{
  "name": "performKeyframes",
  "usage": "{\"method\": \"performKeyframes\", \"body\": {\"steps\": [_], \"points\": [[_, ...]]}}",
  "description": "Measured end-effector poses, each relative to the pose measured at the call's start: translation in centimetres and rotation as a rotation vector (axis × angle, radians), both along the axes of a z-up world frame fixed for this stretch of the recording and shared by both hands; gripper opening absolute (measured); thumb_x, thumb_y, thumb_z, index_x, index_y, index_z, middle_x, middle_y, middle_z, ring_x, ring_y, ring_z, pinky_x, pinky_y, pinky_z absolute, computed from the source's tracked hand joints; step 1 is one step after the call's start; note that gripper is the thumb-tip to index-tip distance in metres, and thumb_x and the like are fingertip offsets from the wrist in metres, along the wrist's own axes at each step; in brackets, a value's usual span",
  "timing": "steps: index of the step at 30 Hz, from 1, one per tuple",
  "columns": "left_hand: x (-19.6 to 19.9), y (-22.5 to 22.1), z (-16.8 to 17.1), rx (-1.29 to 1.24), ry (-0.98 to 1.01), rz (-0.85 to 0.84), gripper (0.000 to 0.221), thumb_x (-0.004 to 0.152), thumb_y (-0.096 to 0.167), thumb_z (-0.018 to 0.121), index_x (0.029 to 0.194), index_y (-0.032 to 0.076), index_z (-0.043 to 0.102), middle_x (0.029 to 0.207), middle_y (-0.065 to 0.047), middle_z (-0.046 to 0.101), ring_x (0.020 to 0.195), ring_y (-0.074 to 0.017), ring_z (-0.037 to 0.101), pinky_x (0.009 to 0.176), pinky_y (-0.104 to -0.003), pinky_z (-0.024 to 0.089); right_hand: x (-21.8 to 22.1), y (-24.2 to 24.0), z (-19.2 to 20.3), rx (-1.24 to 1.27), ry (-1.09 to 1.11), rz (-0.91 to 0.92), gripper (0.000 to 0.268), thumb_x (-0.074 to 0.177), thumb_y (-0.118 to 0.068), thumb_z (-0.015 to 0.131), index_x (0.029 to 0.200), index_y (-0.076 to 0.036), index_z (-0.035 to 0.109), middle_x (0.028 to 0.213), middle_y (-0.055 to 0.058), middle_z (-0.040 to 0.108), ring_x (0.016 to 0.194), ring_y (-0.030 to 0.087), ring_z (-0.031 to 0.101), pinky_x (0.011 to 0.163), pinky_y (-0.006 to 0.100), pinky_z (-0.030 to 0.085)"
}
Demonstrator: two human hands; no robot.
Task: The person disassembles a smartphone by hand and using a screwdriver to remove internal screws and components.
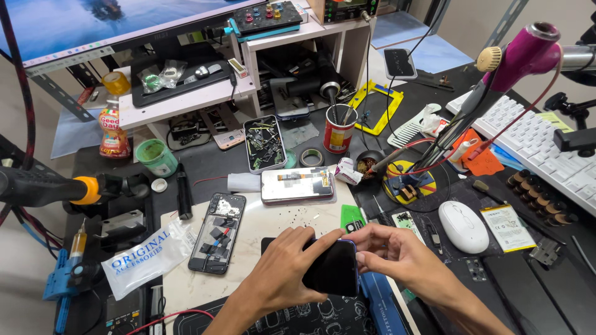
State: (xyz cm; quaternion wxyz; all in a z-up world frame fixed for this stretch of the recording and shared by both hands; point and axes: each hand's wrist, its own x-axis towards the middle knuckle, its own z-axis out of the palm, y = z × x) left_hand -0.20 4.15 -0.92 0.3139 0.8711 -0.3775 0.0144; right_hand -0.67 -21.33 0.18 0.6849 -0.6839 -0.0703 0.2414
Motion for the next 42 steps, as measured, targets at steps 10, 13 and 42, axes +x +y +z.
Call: {"method": "performKeyframes", "body": {"steps": [10,13,42], "points": [[0.2,-0.2,-0.7,0.044,0.036,0.013,0.117,0.051,0.028,0.1,0.153,0.017,0.045,0.112,-0.019,0.059,0.105,-0.0371,0.059,0.092,-0.048,0.048,0.1,-0.1,-1.6,0.0,-0.038,-0.042,0.032,0.091,-0.015,0.07,0.116,0.004,0.071,0.096,0.008,0.077,0.085,0.012,0.072,0.08,0.03,0.06],[0.3,-0.3,-0.7,0.029,0.045,0.013,0.117,0.051,0.028,0.1,0.153,0.017,0.045,0.112,-0.019,0.059,0.106,-0.0377,0.06,0.091,-0.049,0.049,-0.1,0.1,-1.3,0.001,-0.053,-0.057,0.033,0.092,-0.016,0.068,0.117,0.005,0.072,0.097,0.009,0.079,0.084,0.012,0.074,0.08,0.03,0.061],[0.1,-0.3,-1.1,0.118,-0.245,-0.113,0.105,0.058,0.03,0.096,0.15,0.013,0.049,0.099,-0.014,0.058,0.094,-0.0323,0.058,0.086,-0.046,0.047,0.8,-1.5,-1.5,-0.113,0.001,0.082,0.026,0.09,-0.017,0.069,0.103,0.004,0.077,0.08,0.009,0.078,0.074,0.013,0.076,0.075,0.029,0.065]]}}
